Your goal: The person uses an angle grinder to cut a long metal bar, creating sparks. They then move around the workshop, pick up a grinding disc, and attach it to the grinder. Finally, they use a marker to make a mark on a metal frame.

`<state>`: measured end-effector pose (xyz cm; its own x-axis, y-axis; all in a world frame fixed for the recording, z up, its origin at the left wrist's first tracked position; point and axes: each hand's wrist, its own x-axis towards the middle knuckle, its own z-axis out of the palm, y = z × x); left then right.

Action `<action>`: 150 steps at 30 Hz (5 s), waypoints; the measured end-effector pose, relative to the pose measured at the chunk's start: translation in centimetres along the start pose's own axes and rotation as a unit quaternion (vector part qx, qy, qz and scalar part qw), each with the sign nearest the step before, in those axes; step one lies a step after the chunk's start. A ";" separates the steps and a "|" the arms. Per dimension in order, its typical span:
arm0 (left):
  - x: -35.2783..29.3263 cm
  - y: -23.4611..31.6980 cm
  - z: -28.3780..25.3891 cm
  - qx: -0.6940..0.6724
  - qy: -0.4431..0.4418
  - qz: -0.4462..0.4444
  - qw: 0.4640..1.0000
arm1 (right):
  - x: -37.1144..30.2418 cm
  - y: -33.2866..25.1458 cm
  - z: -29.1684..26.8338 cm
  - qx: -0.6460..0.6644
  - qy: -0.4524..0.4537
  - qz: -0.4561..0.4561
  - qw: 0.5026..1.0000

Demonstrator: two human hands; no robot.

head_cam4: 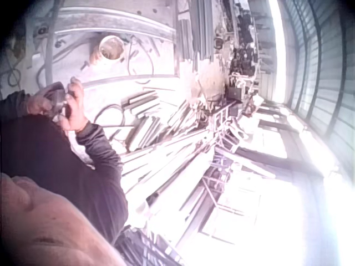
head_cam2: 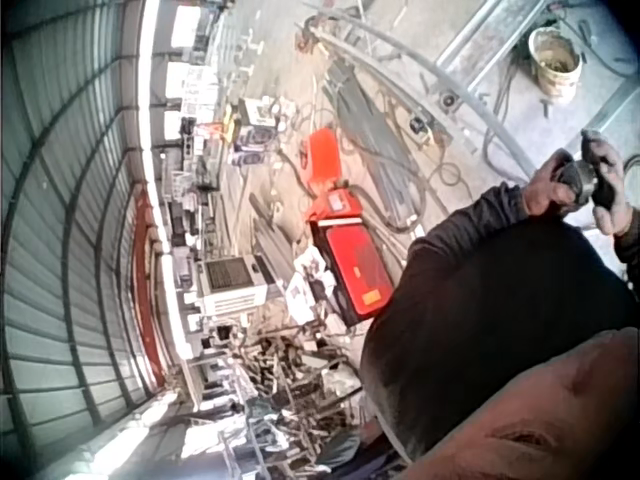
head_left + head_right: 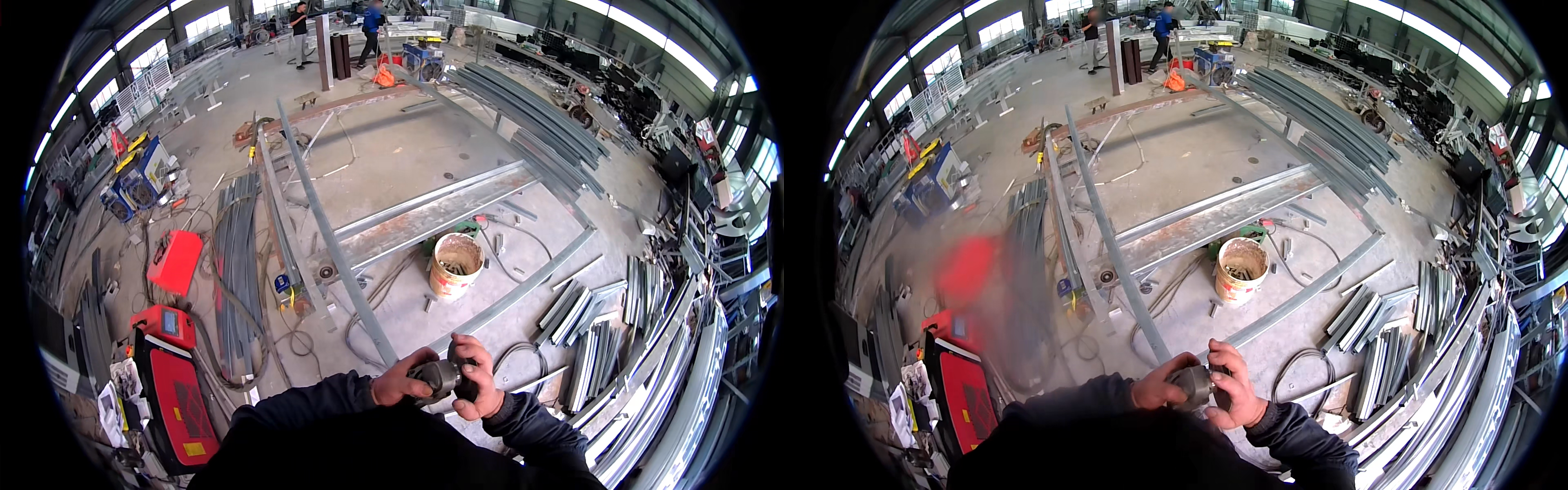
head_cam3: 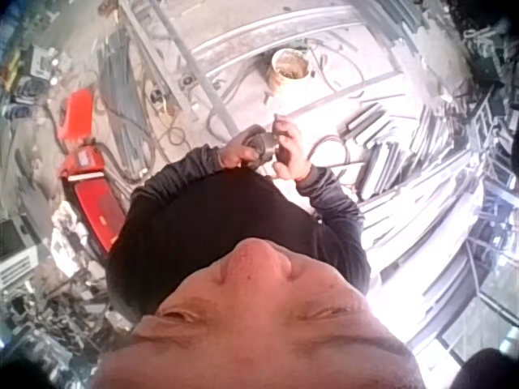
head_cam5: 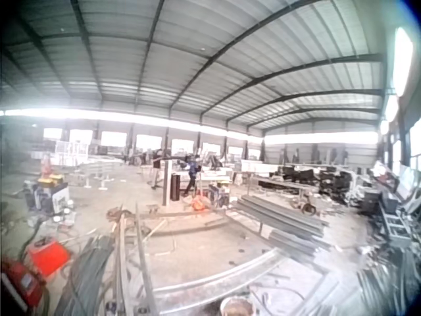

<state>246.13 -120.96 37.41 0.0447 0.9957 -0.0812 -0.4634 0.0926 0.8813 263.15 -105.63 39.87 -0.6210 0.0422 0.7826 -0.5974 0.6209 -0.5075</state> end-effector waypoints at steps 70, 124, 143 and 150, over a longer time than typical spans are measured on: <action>-6.9 -10.9 -2.1 0.282 -0.317 -0.283 0.860 | -13.4 -6.9 19.0 0.135 0.594 0.568 0.553; 8.7 7.5 -49.8 0.576 0.167 -0.212 0.772 | -0.2 26.5 31.3 0.200 0.186 0.602 0.750; 26.4 4.6 -64.7 0.700 0.170 -0.213 0.660 | -2.2 24.5 34.9 0.070 0.350 0.757 0.548; 24.9 4.3 -65.4 0.697 0.144 -0.241 0.660 | -0.7 25.6 35.4 0.065 0.279 0.775 0.564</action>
<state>187.39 -95.63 8.74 -0.3734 0.8292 -0.4160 0.8169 0.5064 0.2762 230.36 -117.47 13.61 -0.2143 0.7175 -0.6628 0.3889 -0.5598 -0.7317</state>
